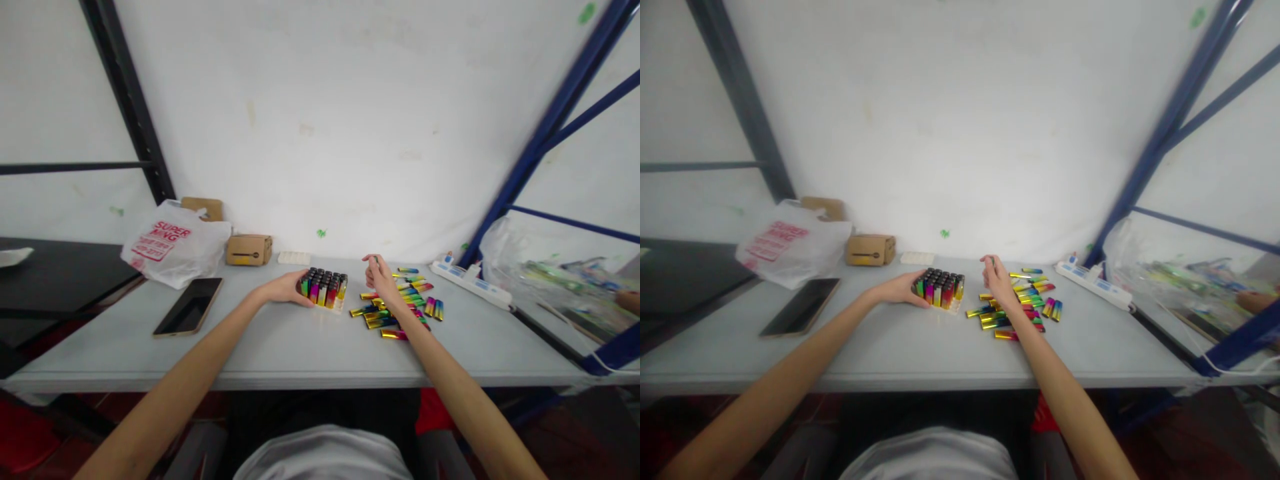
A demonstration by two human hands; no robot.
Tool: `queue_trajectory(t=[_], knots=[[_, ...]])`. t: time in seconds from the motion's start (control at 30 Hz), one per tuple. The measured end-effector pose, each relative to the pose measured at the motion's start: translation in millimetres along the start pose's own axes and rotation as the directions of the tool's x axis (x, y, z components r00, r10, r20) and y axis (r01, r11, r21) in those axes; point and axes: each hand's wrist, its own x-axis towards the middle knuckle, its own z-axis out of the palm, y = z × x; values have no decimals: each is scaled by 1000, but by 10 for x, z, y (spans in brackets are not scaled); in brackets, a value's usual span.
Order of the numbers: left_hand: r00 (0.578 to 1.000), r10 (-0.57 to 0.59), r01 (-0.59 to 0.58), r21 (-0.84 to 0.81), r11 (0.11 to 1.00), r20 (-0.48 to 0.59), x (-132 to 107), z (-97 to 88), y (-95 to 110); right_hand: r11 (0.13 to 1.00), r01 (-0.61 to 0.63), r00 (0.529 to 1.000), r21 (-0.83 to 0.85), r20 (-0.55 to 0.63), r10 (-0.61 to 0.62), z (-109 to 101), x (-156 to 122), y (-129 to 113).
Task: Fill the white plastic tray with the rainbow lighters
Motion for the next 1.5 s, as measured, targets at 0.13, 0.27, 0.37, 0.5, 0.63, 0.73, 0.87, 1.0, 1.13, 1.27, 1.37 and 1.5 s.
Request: queue_trajectory(t=[0.13,0.27,0.37,0.5,0.63,0.73,0.87,1.0,1.13,1.27,1.37,1.5], knots=[[1000,-4,5,15,1000,-2,-2,-3,26,920,90,995,-381,-7,-100,6,-146,-21],[1000,16,-16,17,1000,1,-6,-7,33,835,88,991,-544,-39,-130,-52,-190,-45],[999,35,-35,7,999,8,-6,-11,25,833,108,991,-543,-10,-135,-66,-191,-41],[999,36,-36,0,999,8,-2,-11,13,828,151,986,-541,28,-162,-66,-195,-39],[999,31,-30,-12,999,15,-5,-11,28,801,168,984,-574,48,-172,-60,-208,-70],[999,46,-45,-26,999,23,-12,-13,50,780,186,982,-598,82,-172,-46,-221,-102],[998,61,-60,-37,997,27,-16,-15,60,736,229,972,-638,116,-202,-26,-231,-115],[999,37,-36,-24,999,25,-14,-17,54,750,198,978,-631,71,-198,-23,-229,-90],[999,35,-35,-12,999,25,-10,-18,44,779,206,977,-592,79,-198,-39,-230,-79],[998,55,-55,-29,998,22,-6,-13,33,751,242,969,-614,106,-225,-39,-246,-131],[998,54,-54,-27,998,16,-7,-12,35,771,248,969,-587,143,-203,-23,-264,-191],[998,59,-58,-37,998,21,-6,-11,43,825,269,958,-497,226,-176,-6,-269,-228]])
